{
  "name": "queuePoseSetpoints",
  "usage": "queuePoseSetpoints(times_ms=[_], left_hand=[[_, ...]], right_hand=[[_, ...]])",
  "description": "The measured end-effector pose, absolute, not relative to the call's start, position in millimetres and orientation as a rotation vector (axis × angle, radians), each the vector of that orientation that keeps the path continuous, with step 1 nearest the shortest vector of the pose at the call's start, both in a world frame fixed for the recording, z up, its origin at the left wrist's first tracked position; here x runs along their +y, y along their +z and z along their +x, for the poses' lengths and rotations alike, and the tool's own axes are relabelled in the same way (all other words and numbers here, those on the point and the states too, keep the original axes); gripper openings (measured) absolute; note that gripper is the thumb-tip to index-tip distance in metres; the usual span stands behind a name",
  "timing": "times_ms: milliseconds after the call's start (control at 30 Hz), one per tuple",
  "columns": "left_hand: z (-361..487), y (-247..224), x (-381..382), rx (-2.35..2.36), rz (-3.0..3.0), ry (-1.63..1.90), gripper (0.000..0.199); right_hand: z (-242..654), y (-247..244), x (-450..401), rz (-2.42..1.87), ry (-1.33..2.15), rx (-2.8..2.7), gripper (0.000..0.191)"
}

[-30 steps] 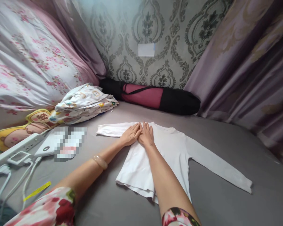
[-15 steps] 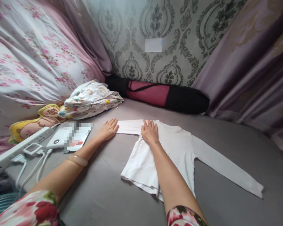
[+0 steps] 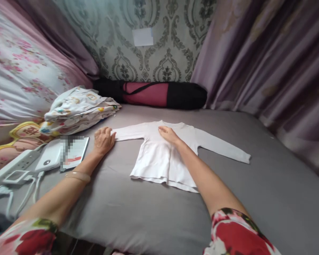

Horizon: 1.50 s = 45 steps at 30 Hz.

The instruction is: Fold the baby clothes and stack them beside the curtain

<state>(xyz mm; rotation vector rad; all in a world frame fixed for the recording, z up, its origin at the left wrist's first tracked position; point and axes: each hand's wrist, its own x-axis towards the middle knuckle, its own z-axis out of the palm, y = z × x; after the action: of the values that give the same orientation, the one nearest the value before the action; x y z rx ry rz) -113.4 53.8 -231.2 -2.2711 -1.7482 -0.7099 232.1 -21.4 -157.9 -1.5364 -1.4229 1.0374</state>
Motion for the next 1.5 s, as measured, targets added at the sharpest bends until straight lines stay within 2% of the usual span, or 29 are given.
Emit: queuePoseSetpoints(times_ms=[200,333,467,567,667,833,1000,1133,1300,1500], left_hand=[[-96.5,-211.7,-1.3,-2.025,-2.474,-0.488,0.042],[-76.4,-192.9,-45.2,-2.002,-2.837,-0.342,0.051],[-53.8,-179.8,-74.0,-2.12,-2.872,-0.283,0.056],[-39.6,-171.5,-87.5,-2.2,-2.846,-0.215,0.055],[-28.4,-163.8,-97.1,-2.258,-2.828,-0.177,0.05],[-20.4,-165.2,-102.0,-2.273,-2.859,-0.299,0.038],[-30.1,-177.8,-96.9,-2.417,-3.005,-0.563,0.041],[-40.9,-178.4,-94.6,-2.445,-3.056,-0.803,0.04],[-50.8,-173.5,-92.7,-2.15,-3.155,-0.602,0.04],[-55.6,-169.7,-88.6,-1.943,-3.216,-0.253,0.045]], right_hand=[[305.7,-143.1,-132.6,-1.835,0.989,-1.225,0.016],[330.9,-154.6,-183.5,-2.095,0.94,-1.252,0.027],[324.4,-165.0,-210.8,-2.3,0.736,-1.489,0.04],[307.8,-161.8,-218.9,-2.439,0.604,-1.534,0.04],[292.9,-154.4,-219.8,-2.53,0.543,-1.577,0.032],[283.2,-148.4,-218.8,-2.487,0.599,-1.639,0.022],[287.7,-154.7,-222.3,-2.353,0.525,-1.59,0.02],[296.1,-163.1,-222.8,-2.279,0.655,-1.432,0.017],[307.5,-161.0,-222.6,-2.16,0.809,-1.53,0.036],[310.1,-141.5,-223.8,-2.197,0.737,-1.766,0.04]])
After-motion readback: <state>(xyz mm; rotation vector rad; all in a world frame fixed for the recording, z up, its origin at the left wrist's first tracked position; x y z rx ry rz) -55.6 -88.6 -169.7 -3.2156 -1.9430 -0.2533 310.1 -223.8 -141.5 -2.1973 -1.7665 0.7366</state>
